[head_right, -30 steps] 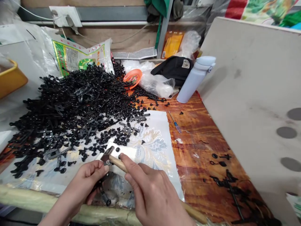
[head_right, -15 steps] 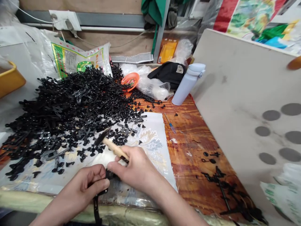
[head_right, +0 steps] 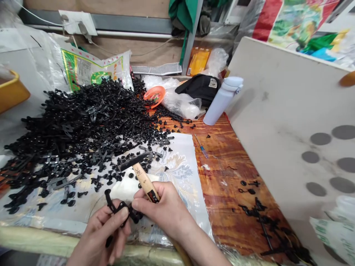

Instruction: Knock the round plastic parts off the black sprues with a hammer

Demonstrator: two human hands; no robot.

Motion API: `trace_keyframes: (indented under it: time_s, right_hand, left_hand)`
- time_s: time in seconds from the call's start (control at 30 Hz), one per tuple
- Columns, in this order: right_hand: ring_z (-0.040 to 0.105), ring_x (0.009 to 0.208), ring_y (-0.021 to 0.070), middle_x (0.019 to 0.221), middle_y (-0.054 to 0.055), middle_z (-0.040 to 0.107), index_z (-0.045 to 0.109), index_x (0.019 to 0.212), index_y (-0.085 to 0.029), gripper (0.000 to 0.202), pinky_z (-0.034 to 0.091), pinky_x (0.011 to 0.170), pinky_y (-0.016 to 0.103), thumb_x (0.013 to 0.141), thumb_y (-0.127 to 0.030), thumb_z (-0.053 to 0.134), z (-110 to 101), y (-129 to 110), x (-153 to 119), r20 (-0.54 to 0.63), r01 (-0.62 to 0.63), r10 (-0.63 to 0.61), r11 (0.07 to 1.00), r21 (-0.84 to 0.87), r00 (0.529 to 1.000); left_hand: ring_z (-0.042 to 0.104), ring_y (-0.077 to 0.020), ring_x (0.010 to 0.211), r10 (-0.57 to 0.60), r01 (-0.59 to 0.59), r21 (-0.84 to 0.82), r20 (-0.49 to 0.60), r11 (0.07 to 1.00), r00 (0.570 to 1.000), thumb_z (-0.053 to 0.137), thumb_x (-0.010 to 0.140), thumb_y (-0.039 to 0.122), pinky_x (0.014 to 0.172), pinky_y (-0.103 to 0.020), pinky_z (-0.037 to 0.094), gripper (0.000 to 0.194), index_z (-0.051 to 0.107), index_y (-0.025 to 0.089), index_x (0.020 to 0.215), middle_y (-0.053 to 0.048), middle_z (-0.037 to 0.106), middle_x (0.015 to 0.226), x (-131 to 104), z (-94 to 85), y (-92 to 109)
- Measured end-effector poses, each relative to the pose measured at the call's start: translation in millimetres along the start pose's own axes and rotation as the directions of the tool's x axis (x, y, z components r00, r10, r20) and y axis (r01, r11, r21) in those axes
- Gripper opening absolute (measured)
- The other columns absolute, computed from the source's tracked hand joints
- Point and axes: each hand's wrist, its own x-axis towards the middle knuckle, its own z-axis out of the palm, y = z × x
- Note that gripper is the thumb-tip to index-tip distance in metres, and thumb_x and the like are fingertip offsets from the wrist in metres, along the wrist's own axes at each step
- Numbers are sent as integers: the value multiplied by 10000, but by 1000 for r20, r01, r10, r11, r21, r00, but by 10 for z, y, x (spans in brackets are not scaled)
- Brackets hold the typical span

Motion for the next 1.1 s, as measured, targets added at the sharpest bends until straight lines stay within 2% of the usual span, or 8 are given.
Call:
trace_keyframes:
  time_s: [0.07, 0.17, 0.23, 0.37, 0.47, 0.67, 0.87, 1.1]
  right_hand:
    - [424, 561, 98, 617, -35, 509, 650, 769, -165, 216, 345, 522, 217, 737, -377, 677, -68, 52, 9, -70, 49, -55, 996, -81, 996]
    - [470, 635, 132, 647, -9, 524, 615, 699, -171, 291, 366, 580, 238, 827, -426, 554, -215, 148, 3, -164, 129, -168, 966, -225, 972]
    - [458, 607, 130, 626, -7, 514, 575, 654, -171, 341, 351, 561, 240, 855, -437, 502, -289, 222, -12, -186, 138, -192, 953, -271, 964]
    - [456, 593, 131, 623, -13, 519, 604, 784, -157, 276, 339, 542, 237, 856, -410, 521, -343, 349, -42, -193, 90, -144, 960, -263, 971]
    - [465, 609, 132, 632, -17, 516, 613, 874, -144, 244, 349, 556, 237, 860, -371, 523, -359, 395, -46, -193, 71, -117, 971, -226, 974]
    - [439, 593, 119, 617, -33, 478, 605, 876, -143, 185, 342, 547, 229, 851, -308, 525, -387, 377, -53, -204, 58, -95, 982, -179, 974]
    - [435, 590, 117, 614, -37, 468, 595, 847, -151, 160, 343, 545, 230, 847, -289, 515, -386, 351, -72, -190, 68, -101, 982, -174, 976]
    - [449, 595, 116, 620, -36, 475, 593, 850, -155, 134, 354, 549, 227, 845, -271, 525, -378, 378, -69, -197, 75, -109, 982, -172, 974]
  left_hand:
    - [361, -27, 225, -11, 12, 23, -29, 1000, 1000, 745, 668, 485, 253, -122, 177, 392, 556, 159, 559, 41, 541, 387, 71, 20, 29]
    - [281, -13, 190, -14, 17, 41, -64, 999, 998, 713, 708, 455, 259, -117, 152, 402, 560, 149, 496, 58, 420, 247, 210, -5, 119]
    - [268, -15, 175, -32, 36, 51, -70, 998, 997, 691, 723, 442, 255, -125, 146, 408, 565, 145, 472, 42, 424, 225, 306, -5, 160]
    - [264, -26, 160, -111, 117, 73, -70, 990, 991, 655, 743, 444, 251, -139, 124, 425, 575, 142, 455, 26, 422, 207, 433, 39, 146]
    - [270, -24, 160, -124, 130, 78, -80, 988, 989, 651, 753, 447, 260, -140, 128, 424, 577, 142, 468, 31, 426, 213, 464, 51, 107]
    - [281, -20, 166, -83, 95, 106, -112, 990, 990, 674, 738, 445, 273, -139, 106, 417, 571, 138, 475, 32, 429, 219, 467, 39, 91]
    - [280, -15, 177, -69, 80, 85, -125, 993, 990, 665, 754, 435, 279, -130, 138, 413, 576, 134, 486, 42, 416, 227, 436, 34, 83]
    - [294, -19, 183, -64, 75, 99, -111, 992, 992, 669, 753, 430, 277, -129, 147, 401, 574, 135, 497, 36, 432, 237, 424, 42, 96]
